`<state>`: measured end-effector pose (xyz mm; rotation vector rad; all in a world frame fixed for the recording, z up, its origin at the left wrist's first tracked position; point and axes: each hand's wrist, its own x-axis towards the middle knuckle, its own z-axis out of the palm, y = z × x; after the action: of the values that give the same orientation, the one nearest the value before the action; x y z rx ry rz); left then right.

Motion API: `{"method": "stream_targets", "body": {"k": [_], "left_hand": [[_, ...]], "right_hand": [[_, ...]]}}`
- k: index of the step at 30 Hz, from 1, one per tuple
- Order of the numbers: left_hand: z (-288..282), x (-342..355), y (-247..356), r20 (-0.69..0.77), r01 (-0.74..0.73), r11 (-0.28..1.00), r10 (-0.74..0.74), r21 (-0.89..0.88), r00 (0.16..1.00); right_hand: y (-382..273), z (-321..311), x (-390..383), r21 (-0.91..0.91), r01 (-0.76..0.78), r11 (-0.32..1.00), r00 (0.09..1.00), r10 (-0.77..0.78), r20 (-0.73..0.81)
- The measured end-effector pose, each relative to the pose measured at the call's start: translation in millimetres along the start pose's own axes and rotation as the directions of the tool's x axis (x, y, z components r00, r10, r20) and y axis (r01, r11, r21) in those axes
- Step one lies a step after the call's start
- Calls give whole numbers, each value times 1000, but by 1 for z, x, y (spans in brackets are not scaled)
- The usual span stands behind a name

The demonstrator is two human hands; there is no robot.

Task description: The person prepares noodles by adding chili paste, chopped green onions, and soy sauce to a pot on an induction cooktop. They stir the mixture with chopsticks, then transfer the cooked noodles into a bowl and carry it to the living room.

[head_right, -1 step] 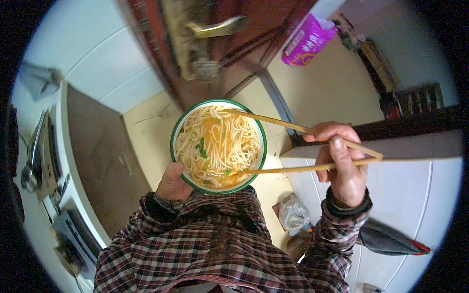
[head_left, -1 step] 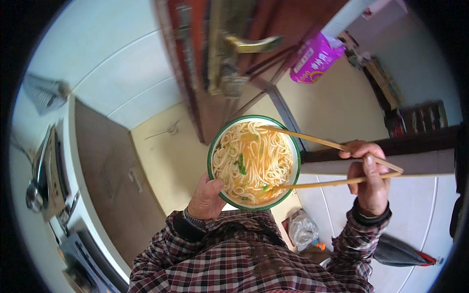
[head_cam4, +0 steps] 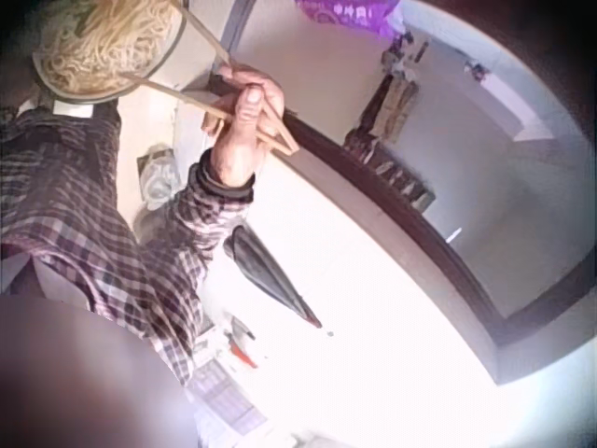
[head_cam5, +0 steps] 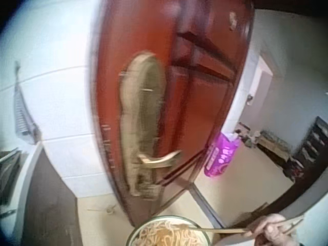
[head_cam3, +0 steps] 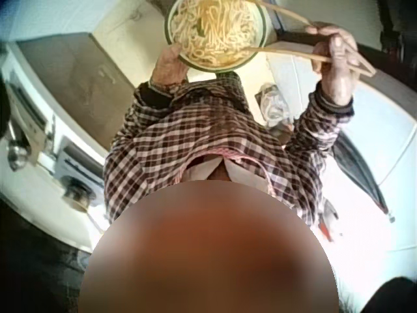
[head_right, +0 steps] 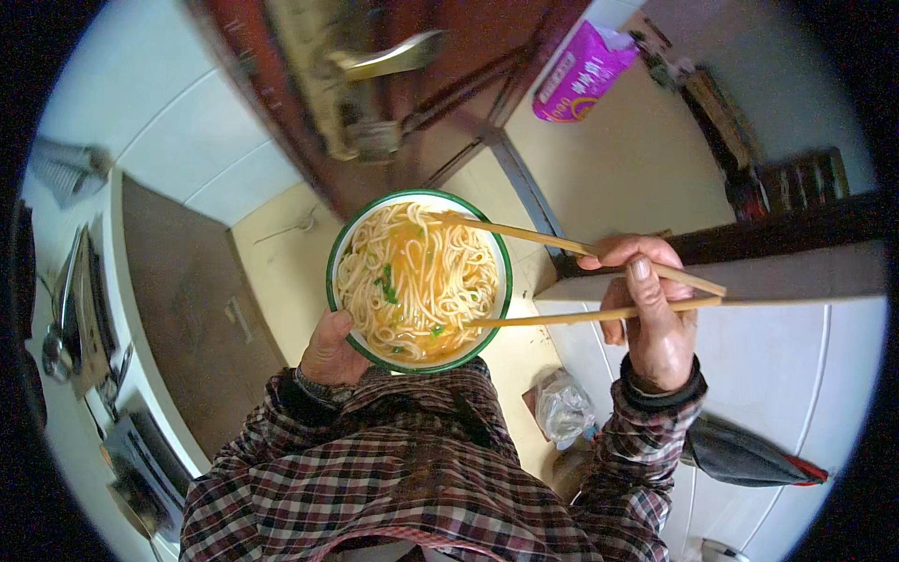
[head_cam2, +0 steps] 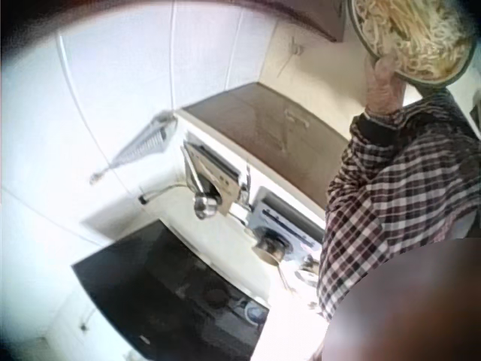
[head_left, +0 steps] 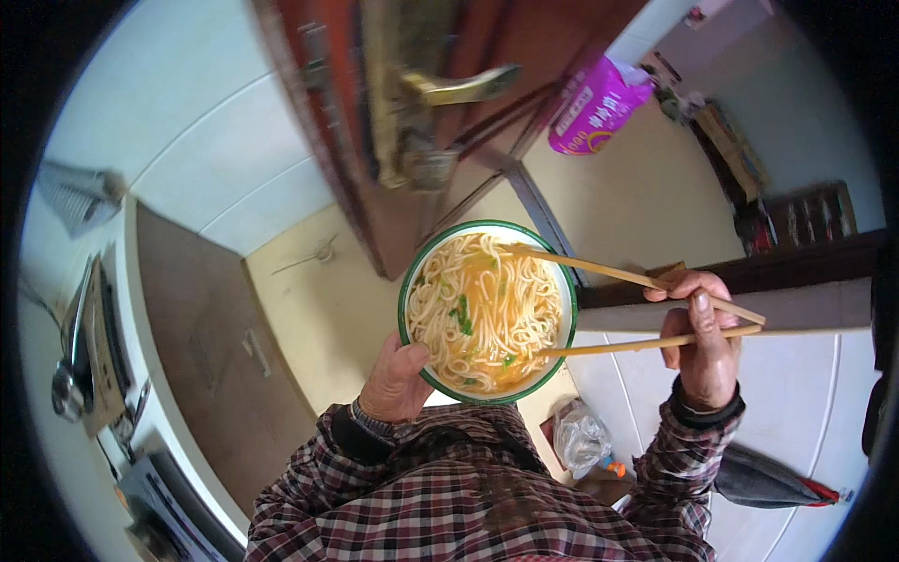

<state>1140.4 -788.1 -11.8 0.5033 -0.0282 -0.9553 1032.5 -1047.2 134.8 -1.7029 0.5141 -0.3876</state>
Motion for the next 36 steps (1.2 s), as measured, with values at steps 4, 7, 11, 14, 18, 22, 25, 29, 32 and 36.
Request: {"method": "stream_targets", "body": {"k": [4,7,11,14,18,22,25,29,32,36], "left_hand": [[35,66,-35,22,97,995,-98,34,995],[62,122,-69,42,118,992,-120,33,992],[94,188,-104,113,129,991,-132,28,985],[115,241,-132,136,117,990,-127,80,983],[137,286,-161,177,175,981,-188,88,966],[155,342,-186,145,262,964,-265,44,953],[164,384,-198,179,303,952,-305,37,935],[178,464,-210,255,371,927,-374,62,892],[206,527,-213,270,390,903,-426,178,863],[252,600,-230,237,427,848,-505,314,830]], "right_hand": [[53,-75,23,219,0,976,977,47,-207],[83,-128,48,526,-75,847,901,284,-329],[82,-194,86,550,22,835,905,218,-365],[60,-229,119,409,185,894,912,-1,-411],[47,-248,138,147,342,928,884,-265,-385],[53,-274,149,-18,225,974,941,-222,-255],[45,-315,163,-62,281,958,919,-287,-269],[44,-370,198,-263,252,931,783,-356,-511],[70,-394,231,-290,141,947,717,-299,-630],[100,-437,289,27,162,986,710,-98,-698]]}}
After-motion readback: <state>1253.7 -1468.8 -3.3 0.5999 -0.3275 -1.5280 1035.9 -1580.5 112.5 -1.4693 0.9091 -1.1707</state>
